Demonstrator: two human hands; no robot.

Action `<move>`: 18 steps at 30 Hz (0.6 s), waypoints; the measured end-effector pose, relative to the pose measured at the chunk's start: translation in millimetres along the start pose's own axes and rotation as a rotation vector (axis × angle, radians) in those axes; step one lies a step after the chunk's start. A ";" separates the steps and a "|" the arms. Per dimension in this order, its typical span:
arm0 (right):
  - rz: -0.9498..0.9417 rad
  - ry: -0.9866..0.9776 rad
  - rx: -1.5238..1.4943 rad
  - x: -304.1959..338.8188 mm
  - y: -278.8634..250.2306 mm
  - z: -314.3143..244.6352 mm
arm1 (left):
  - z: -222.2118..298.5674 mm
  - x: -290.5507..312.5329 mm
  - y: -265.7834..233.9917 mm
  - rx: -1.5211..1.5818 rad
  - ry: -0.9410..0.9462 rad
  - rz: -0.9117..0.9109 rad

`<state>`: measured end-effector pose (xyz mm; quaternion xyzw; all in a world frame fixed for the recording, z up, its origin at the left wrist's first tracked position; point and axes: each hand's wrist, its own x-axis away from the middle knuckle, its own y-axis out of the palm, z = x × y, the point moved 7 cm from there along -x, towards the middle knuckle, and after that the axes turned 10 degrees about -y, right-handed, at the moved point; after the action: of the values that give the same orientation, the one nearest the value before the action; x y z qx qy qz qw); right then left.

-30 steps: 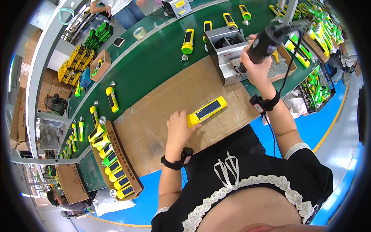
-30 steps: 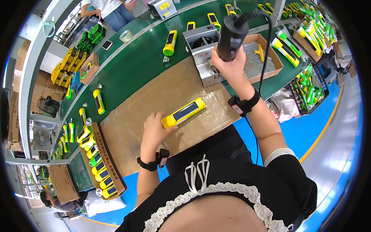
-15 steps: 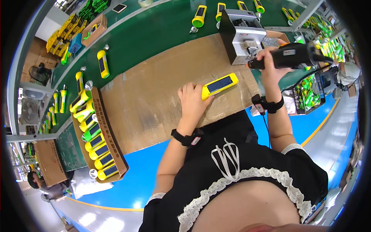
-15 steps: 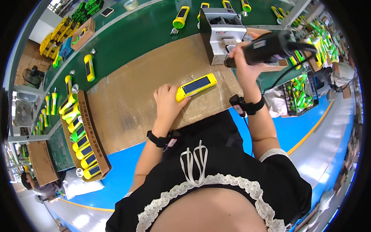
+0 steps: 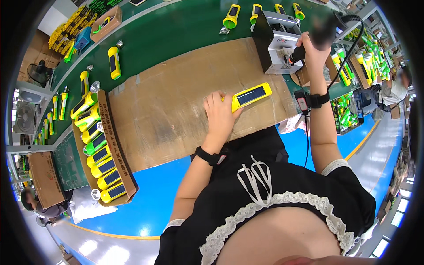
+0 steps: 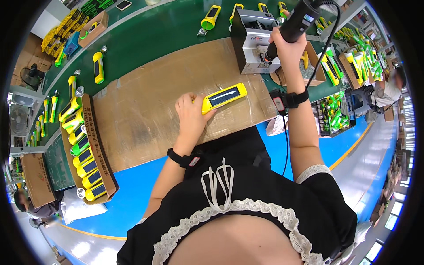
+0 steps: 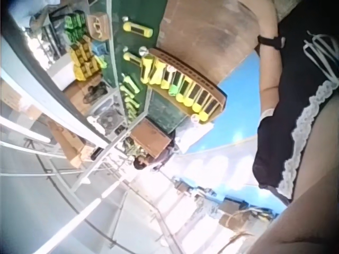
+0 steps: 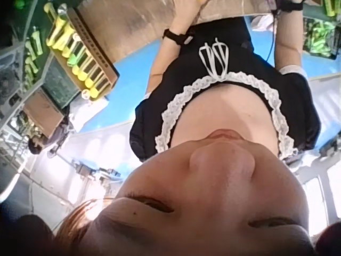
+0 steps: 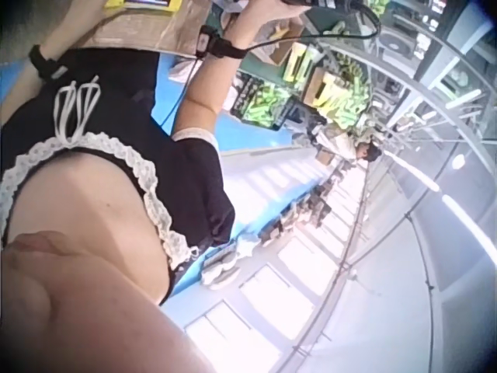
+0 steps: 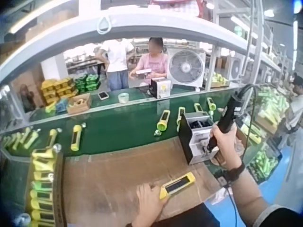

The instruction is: Assembling handheld flashlights using an electric screwdriver and components from an assembly line.

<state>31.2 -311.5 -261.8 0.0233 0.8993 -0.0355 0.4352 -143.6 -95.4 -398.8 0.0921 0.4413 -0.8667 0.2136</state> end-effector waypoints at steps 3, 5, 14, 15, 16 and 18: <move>0.022 0.099 -0.120 12.7 -1.0 4.8 | -2.1 -1.1 2.0 0.024 0.018 0.001; 0.078 0.207 -0.284 32.2 5.8 -5.7 | -3.8 -2.9 2.6 0.024 0.023 0.005; -0.071 0.099 -0.626 103.7 57.6 -78.7 | -8.0 -3.6 2.1 0.043 -0.006 0.017; -0.078 0.106 -0.631 107.1 62.1 -78.8 | -8.2 -3.3 1.1 0.057 -0.004 0.037; -0.113 0.088 -0.628 110.5 67.3 -80.5 | -9.4 -2.8 1.6 0.054 -0.014 0.039; -0.152 0.072 -0.629 116.2 75.9 -83.1 | -9.8 -2.1 2.7 0.060 -0.014 0.037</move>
<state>-100.3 -227.6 -304.9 -0.1782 0.8801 0.2126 0.3853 -140.8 -88.3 -405.9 0.1007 0.4117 -0.8761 0.2297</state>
